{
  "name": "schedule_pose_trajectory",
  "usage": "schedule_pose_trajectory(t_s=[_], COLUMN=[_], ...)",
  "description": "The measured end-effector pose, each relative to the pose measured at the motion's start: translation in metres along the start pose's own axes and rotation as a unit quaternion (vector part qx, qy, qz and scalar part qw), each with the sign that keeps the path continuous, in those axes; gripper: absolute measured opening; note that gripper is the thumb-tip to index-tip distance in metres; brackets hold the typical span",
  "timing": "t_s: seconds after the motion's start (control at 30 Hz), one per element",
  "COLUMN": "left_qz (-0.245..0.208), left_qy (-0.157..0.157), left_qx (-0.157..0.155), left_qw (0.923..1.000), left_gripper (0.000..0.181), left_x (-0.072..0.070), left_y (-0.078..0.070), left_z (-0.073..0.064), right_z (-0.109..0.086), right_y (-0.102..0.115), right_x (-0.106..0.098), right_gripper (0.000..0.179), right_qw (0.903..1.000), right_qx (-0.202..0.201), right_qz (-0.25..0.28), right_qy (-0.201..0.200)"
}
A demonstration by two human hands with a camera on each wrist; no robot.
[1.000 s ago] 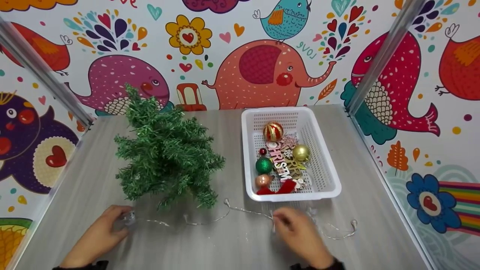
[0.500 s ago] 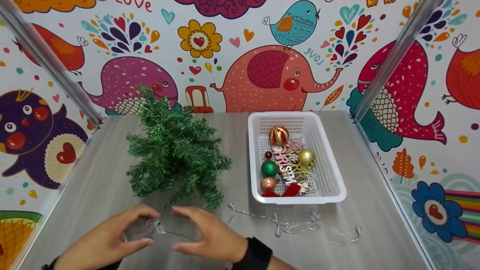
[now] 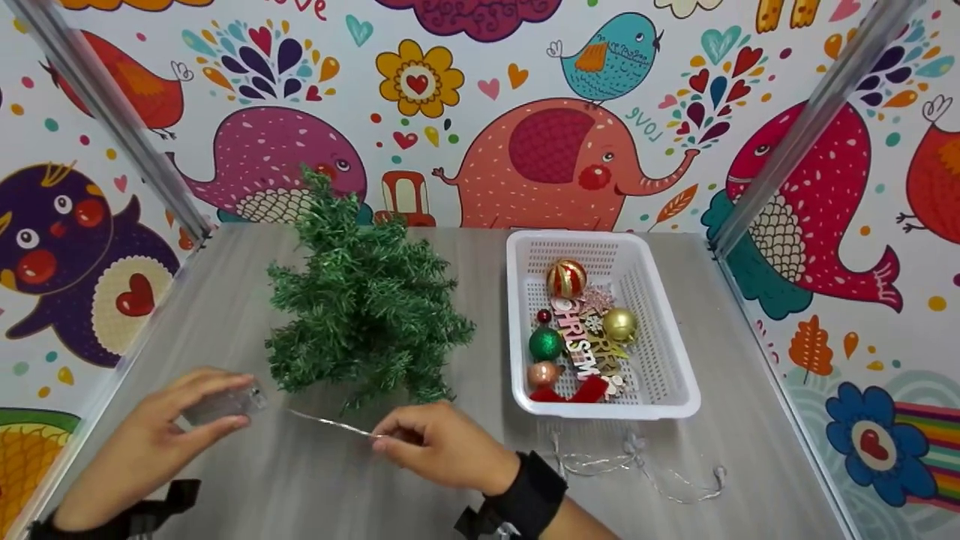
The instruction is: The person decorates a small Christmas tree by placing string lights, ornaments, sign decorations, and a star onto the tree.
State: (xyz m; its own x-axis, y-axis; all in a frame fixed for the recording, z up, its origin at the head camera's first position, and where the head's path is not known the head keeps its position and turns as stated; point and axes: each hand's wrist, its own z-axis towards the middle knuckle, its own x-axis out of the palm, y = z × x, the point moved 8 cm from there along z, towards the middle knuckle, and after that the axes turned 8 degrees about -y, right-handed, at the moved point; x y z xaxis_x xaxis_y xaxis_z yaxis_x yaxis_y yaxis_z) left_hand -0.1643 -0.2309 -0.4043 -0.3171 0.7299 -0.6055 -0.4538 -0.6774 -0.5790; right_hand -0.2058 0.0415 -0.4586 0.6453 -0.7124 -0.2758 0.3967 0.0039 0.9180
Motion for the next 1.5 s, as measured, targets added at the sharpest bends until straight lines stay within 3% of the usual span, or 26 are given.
schedule_pose_trajectory(t_s=[0.17, 0.27, 0.53, 0.77, 0.97, 1.1, 1.33, 1.43, 1.5], left_qz=[0.042, 0.07, 0.128, 0.133, 0.164, 0.156, 0.076, 0.066, 0.072], left_qy=[-0.025, -0.031, -0.055, -0.006, 0.04, 0.08, 0.13, 0.126, 0.105], left_qx=[-0.077, -0.097, -0.021, 0.002, -0.007, -0.036, -0.115, -0.134, -0.133], left_qw=[0.9958, 0.9923, 0.99, 0.9911, 0.9857, 0.9839, 0.9819, 0.9807, 0.9829], left_gripper=[0.056, 0.057, 0.053, 0.049, 0.038, 0.033, 0.073, 0.071, 0.064], left_x=[-0.009, -0.01, 0.008, 0.045, 0.065, 0.078, 0.097, 0.099, 0.096], left_y=[0.03, 0.044, 0.068, 0.079, 0.086, 0.091, 0.099, 0.1, 0.098], left_z=[0.003, 0.008, 0.036, 0.061, 0.072, 0.074, 0.064, 0.062, 0.062], right_z=[0.002, 0.004, 0.007, 0.005, 0.0, -0.003, -0.002, -0.002, -0.003], right_y=[0.0, -0.001, 0.007, 0.003, -0.003, -0.008, -0.016, -0.019, -0.021], right_x=[-0.004, -0.006, -0.006, -0.012, -0.015, -0.019, -0.022, -0.024, -0.025], right_gripper=[0.02, 0.022, 0.034, 0.033, 0.008, 0.012, 0.018, 0.017, 0.017], right_qw=[0.9988, 0.998, 0.9935, 0.9775, 0.9616, 0.9545, 0.9501, 0.95, 0.9506], right_qx=[0.025, 0.044, 0.036, 0.034, 0.038, 0.052, 0.047, 0.042, 0.04], right_qz=[-0.04, -0.045, -0.094, -0.18, -0.243, -0.265, -0.277, -0.276, -0.273], right_qy=[0.009, -0.007, -0.054, -0.105, -0.122, -0.127, -0.136, -0.141, -0.142])
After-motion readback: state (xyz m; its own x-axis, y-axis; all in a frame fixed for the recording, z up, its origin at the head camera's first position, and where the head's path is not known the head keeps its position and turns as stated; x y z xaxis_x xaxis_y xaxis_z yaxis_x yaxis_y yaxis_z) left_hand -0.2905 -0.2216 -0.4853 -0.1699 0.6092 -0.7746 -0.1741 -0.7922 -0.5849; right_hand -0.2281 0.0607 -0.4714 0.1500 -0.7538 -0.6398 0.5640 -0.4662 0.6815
